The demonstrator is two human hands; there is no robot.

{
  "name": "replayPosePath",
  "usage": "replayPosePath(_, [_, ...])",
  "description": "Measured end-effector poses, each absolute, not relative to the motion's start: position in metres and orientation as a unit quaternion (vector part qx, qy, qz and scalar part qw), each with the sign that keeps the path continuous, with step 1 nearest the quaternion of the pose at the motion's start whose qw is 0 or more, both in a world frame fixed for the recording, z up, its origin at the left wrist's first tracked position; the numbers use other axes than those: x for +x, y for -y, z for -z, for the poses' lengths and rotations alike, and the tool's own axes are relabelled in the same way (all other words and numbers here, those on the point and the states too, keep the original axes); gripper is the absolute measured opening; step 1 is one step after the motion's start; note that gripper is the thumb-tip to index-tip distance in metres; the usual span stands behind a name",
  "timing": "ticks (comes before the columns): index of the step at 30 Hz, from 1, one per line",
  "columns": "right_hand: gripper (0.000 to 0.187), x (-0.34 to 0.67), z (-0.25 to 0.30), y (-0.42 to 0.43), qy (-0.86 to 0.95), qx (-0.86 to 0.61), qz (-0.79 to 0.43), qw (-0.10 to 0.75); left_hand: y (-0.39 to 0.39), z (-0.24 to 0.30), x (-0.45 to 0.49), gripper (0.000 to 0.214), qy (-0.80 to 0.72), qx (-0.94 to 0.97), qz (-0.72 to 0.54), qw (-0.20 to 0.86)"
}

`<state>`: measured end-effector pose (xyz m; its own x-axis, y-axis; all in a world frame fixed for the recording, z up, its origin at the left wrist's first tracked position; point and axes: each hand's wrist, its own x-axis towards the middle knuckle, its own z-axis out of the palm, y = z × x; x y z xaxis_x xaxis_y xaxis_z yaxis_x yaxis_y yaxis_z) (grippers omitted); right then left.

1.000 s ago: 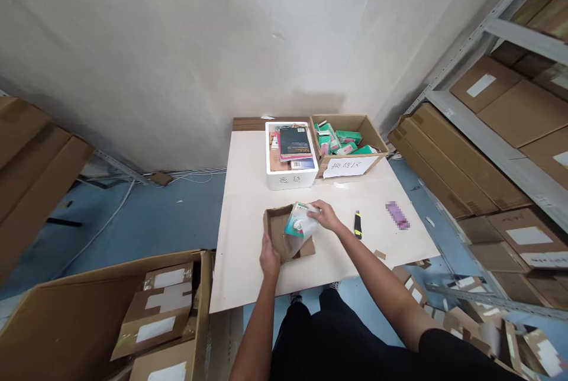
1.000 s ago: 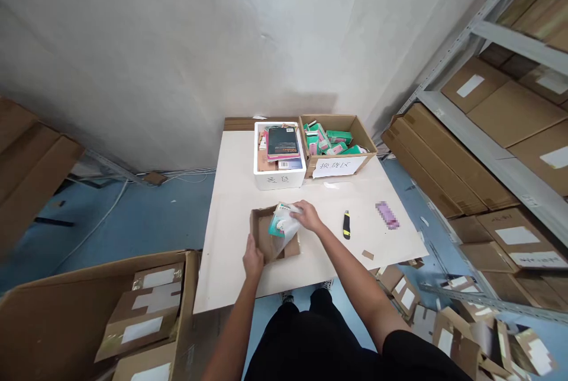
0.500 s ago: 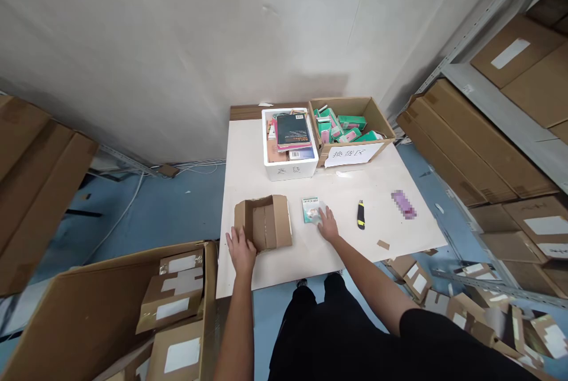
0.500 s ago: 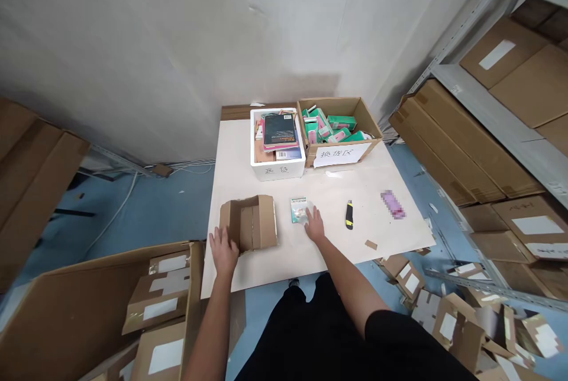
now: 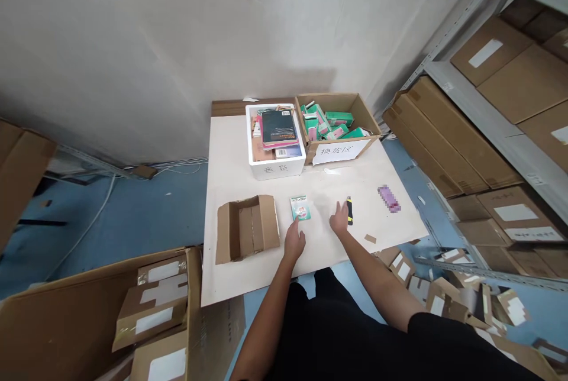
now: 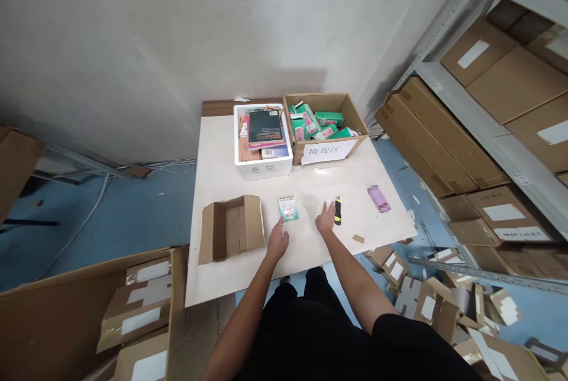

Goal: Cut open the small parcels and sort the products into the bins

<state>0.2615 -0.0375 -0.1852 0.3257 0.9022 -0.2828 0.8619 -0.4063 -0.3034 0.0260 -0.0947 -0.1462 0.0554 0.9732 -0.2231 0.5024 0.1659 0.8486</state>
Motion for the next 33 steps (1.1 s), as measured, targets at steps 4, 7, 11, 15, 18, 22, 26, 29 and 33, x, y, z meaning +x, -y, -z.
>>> replayPosePath(4, [0.085, 0.218, 0.185, 0.035, 0.74, -0.629, -0.227, 0.063, 0.046, 0.18, 0.036, 0.06, -0.711, 0.463, -0.181, 0.497])
replayPosePath(7, [0.093, 0.189, 0.196, 0.031, 0.74, -0.593, -0.31, -0.06, 0.022, 0.2, 0.032, 0.039, -0.73, 0.431, -0.157, 0.507])
replayPosePath(11, [0.099, 0.187, 0.212, 0.032, 0.71, -0.592, -0.351, -0.147, 0.008, 0.22, 0.027, 0.025, -0.746, 0.397, -0.152, 0.512])
replayPosePath(15, [0.096, 0.203, 0.215, 0.028, 0.705, -0.584, -0.387, -0.111, 0.003, 0.221, 0.033, 0.031, -0.762, 0.38, -0.171, 0.496])
replayPosePath(18, [0.078, 0.222, 0.203, 0.02, 0.689, -0.585, -0.428, 0.001, 0.002, 0.205, 0.041, 0.03, -0.761, 0.382, -0.207, 0.482])
replayPosePath(22, [0.051, 0.259, 0.169, 0.008, 0.643, -0.605, -0.418, 0.212, 0.005, 0.164, 0.047, 0.034, -0.743, 0.394, -0.272, 0.468])
replayPosePath(26, [0.058, 0.29, 0.12, -0.017, 0.575, -0.575, -0.466, 0.348, 0.008, 0.11, 0.054, 0.054, -0.67, 0.382, -0.384, 0.508])
replayPosePath(29, [0.067, 0.301, 0.077, -0.043, 0.507, -0.482, -0.581, 0.415, 0.004, 0.065, 0.065, 0.06, -0.59, 0.371, -0.46, 0.55])
replayPosePath(33, [0.059, 0.317, 0.014, -0.067, 0.461, -0.366, -0.676, 0.444, -0.01, 0.005, 0.081, 0.065, -0.54, 0.419, -0.501, 0.531])
